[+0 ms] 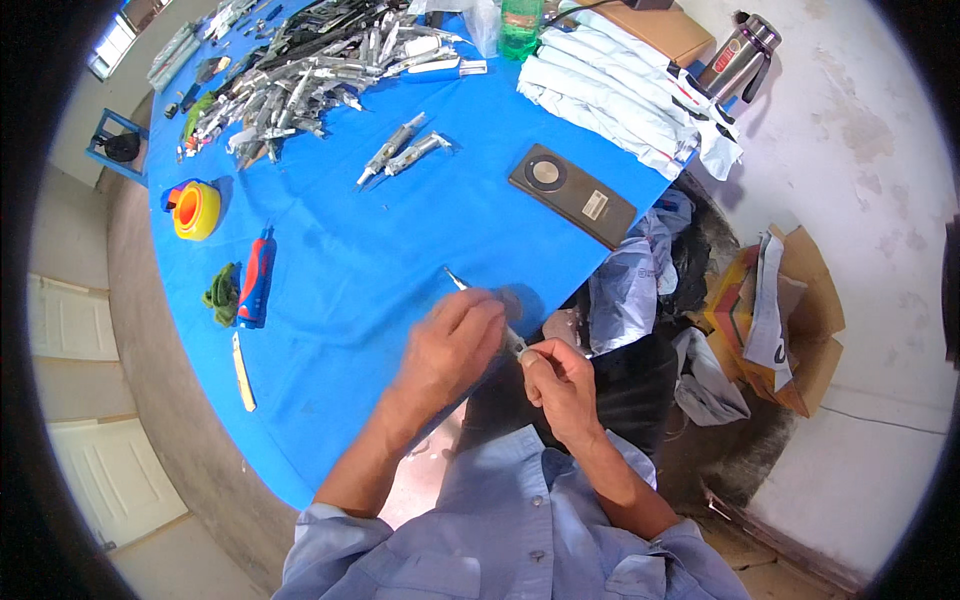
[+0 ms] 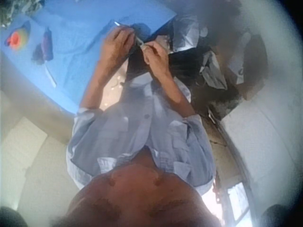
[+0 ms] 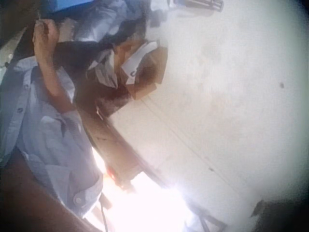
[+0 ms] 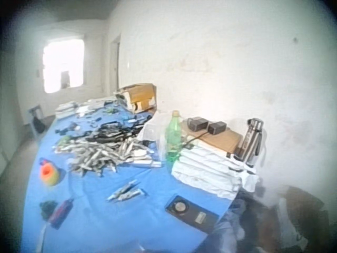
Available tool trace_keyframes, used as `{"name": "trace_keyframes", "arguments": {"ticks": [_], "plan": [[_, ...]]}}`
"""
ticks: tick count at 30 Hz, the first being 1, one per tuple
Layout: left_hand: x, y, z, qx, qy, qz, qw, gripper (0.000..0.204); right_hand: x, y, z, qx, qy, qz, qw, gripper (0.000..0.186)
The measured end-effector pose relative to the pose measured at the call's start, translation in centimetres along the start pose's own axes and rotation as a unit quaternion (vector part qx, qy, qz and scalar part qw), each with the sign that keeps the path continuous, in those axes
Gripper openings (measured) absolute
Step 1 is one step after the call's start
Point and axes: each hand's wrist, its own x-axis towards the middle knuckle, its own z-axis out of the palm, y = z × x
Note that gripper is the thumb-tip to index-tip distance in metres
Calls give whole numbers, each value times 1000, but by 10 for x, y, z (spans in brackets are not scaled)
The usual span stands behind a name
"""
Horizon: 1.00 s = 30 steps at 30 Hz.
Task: The person wipes a metal fuel injector with a cloth, inspects the tip, and places it aside among other parts.
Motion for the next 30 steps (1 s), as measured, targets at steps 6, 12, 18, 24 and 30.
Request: {"name": "trace_keyframes", "arguments": {"ticks": [6, 12, 18, 24, 30], "plan": [[5, -28, -5, 54, 58, -56, 995, 16, -1, 8, -6, 89, -28, 17, 996, 12], [6, -32, -7, 30, 77, -90, 992, 13, -5, 8, -13, 167, -18, 78, 983, 14], [6, -7, -7, -43, 60, -55, 996, 17, -4, 0, -11, 238, -22, 146, 960, 19], [-11, 17, 11, -52, -56, 50, 996, 28, 5, 11, -15, 340, -56, 205, 916, 20], [-1, 4, 8, 28, -17, 27, 999, 23, 10, 1, -19, 394, -69, 261, 879, 23]]}}
